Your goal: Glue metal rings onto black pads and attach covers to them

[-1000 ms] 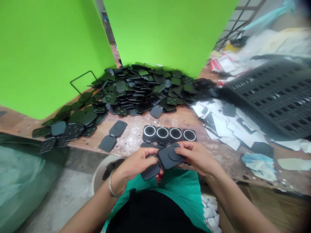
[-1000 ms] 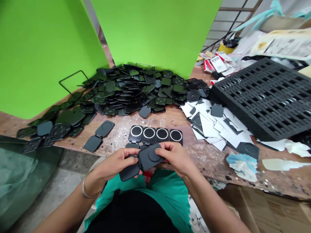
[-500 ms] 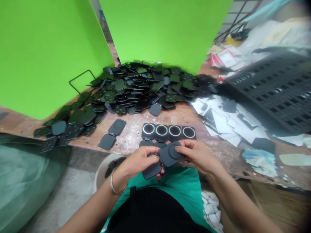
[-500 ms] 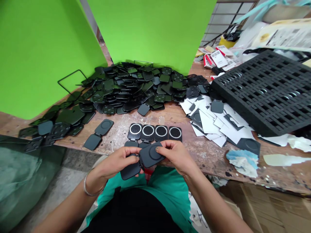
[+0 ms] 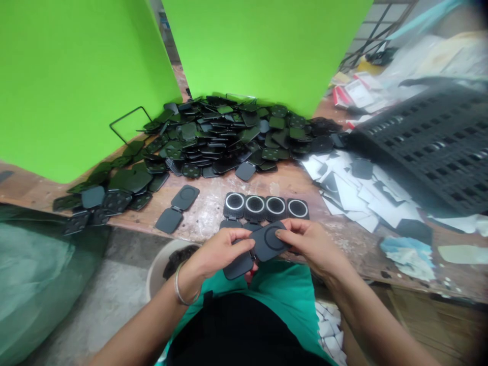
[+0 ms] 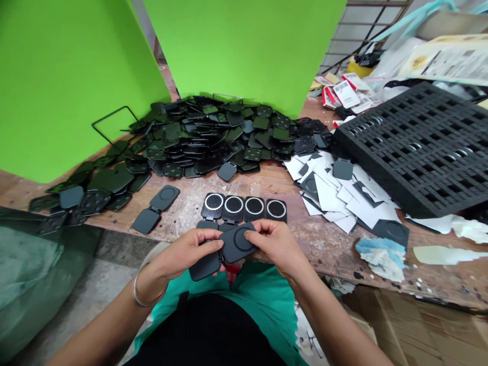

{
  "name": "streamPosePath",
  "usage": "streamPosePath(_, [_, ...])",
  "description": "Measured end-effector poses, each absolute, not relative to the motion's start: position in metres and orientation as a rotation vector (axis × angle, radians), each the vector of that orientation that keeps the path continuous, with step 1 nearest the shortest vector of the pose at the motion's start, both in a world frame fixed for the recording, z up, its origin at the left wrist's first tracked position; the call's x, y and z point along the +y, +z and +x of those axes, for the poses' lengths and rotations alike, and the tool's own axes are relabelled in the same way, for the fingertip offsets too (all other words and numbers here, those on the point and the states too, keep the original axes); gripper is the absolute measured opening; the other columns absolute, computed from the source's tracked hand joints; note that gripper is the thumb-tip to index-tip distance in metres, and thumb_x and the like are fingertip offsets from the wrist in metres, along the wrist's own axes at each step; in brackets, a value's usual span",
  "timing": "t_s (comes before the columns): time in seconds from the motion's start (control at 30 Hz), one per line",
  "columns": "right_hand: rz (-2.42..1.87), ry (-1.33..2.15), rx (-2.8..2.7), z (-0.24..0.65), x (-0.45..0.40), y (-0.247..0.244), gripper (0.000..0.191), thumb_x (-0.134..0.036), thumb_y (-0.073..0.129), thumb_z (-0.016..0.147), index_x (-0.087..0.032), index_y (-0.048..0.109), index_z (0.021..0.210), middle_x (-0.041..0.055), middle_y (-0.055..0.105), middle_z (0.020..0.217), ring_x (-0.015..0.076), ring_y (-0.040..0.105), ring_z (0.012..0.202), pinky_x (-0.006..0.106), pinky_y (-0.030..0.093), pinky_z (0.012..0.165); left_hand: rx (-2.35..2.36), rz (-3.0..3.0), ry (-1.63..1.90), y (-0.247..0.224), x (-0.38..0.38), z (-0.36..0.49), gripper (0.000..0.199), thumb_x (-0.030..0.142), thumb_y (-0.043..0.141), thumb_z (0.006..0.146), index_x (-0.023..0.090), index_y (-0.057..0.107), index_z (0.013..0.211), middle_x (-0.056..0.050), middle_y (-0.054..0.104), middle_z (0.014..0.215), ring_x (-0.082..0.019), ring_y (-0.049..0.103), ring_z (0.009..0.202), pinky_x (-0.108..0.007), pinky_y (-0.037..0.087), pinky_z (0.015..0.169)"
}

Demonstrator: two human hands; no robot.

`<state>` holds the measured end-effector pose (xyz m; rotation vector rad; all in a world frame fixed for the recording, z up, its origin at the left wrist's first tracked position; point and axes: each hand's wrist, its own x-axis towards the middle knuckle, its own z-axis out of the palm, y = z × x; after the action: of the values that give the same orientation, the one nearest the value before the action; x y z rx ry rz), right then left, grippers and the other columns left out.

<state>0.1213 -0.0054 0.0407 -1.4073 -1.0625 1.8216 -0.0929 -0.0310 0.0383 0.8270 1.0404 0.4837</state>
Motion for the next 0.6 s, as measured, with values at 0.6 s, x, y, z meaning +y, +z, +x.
streamPosePath(0.6, [-1.443, 1.205, -1.451, 0.109, -0.017, 0.041, 0.028, -0.041, 0.069, 0.074, -0.02, 0.059, 0.058, 0.0099, 0.065, 0.101, 0.0219, 0.062, 0.09, 0.03, 0.054, 0.069, 1.164, 0.902, 0.629, 0.043, -0.034, -0.088, 0.032, 0.033, 0.065, 0.08, 0.013, 0.072, 0.104, -0.006, 0.072, 0.066, -0.016, 0.066, 0.056, -0.023, 0.052, 0.054])
